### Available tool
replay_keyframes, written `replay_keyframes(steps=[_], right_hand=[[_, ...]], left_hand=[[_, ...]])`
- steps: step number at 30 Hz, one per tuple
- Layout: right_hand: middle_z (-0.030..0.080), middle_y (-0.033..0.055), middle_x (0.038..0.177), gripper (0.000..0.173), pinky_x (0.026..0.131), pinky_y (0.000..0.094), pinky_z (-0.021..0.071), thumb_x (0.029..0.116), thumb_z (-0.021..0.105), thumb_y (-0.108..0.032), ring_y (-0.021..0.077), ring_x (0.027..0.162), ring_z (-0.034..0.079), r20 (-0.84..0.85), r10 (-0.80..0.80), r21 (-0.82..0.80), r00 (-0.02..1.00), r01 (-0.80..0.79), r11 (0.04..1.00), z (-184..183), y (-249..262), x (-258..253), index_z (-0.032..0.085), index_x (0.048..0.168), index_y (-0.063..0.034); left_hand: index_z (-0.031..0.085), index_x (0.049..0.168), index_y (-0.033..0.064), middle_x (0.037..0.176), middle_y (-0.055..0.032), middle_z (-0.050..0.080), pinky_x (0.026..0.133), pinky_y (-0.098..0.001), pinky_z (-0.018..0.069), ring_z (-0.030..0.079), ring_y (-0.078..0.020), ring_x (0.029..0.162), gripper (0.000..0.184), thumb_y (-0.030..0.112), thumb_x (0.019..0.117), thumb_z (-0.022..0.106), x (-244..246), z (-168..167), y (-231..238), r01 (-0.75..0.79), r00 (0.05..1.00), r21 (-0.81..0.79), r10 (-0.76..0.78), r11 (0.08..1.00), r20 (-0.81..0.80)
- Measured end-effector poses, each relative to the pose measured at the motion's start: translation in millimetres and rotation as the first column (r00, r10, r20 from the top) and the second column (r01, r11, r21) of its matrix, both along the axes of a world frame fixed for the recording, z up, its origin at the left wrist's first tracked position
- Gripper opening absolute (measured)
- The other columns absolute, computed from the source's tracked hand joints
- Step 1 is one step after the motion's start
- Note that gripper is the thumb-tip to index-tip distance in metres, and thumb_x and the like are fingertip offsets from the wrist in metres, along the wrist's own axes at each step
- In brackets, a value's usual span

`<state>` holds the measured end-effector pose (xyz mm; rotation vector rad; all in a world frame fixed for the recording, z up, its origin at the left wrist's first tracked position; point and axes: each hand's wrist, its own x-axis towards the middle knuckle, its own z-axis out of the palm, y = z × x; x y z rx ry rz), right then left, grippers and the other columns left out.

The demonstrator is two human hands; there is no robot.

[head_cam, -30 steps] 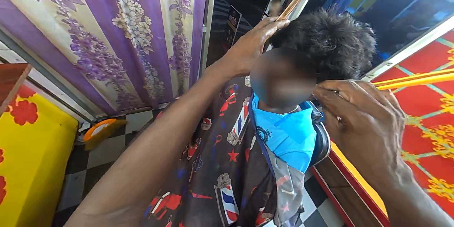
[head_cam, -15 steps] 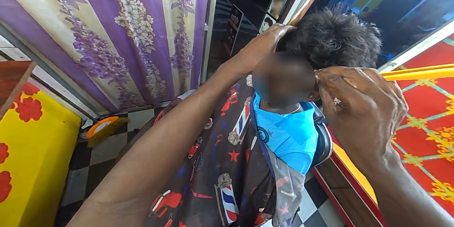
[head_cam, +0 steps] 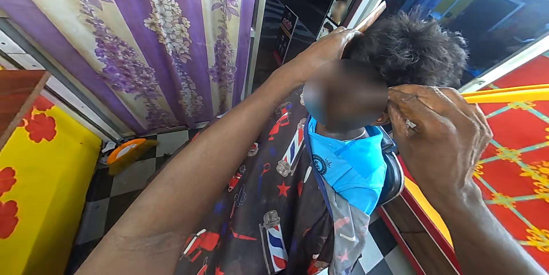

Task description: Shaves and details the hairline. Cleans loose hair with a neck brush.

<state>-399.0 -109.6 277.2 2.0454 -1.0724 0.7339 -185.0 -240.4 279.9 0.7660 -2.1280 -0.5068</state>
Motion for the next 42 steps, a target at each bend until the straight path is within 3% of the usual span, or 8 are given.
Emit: replay_keyframes(steps=[22, 35, 42], right_hand=[[0.074, 0.0100, 0.113, 0.020, 0.077, 0.0486, 0.0499, 0.1002, 0.061, -0.010, 0.0311, 0.101, 0.069, 0.002, 0.014, 0.006, 1.000, -0.014, 1.000, -5, -9, -5, 0.077, 0.112, -0.0107], [0.073, 0.0125, 0.110, 0.020, 0.072, 0.0514, 0.0478, 0.1006, 0.059, -0.012, 0.0340, 0.095, 0.067, -0.005, 0.014, 0.113, 1.000, -0.013, 0.994, 5, -7, -7, 0.077, 0.110, -0.0100], [0.072, 0.0126, 0.108, 0.020, 0.071, 0.0508, 0.0471, 0.1009, 0.059, -0.011, 0.0336, 0.094, 0.066, 0.003, 0.021, 0.143, 1.000, -0.021, 0.989, 8, -7, -8, 0.077, 0.110, -0.0092]], left_hand=[[0.050, 0.146, 0.0022, 0.138, -0.0145, 0.056, 0.108, -0.0380, 0.0463, 0.056, -0.0217, 0.127, 0.093, 0.036, 0.0707, 0.093, 0, -2, -3, -0.019, 1.000, 0.000, 0.019, 1.000, -0.003], [0.050, 0.147, 0.0033, 0.139, -0.0138, 0.056, 0.108, -0.0437, 0.0468, 0.056, -0.0232, 0.127, 0.094, 0.043, 0.0715, 0.091, -2, -1, -4, -0.063, 0.998, -0.026, 0.064, 0.998, 0.029], [0.051, 0.146, 0.0024, 0.140, -0.0138, 0.056, 0.108, -0.0409, 0.0462, 0.056, -0.0221, 0.128, 0.093, 0.041, 0.0716, 0.091, -3, -1, -5, -0.053, 0.999, -0.024, 0.054, 0.998, 0.011]])
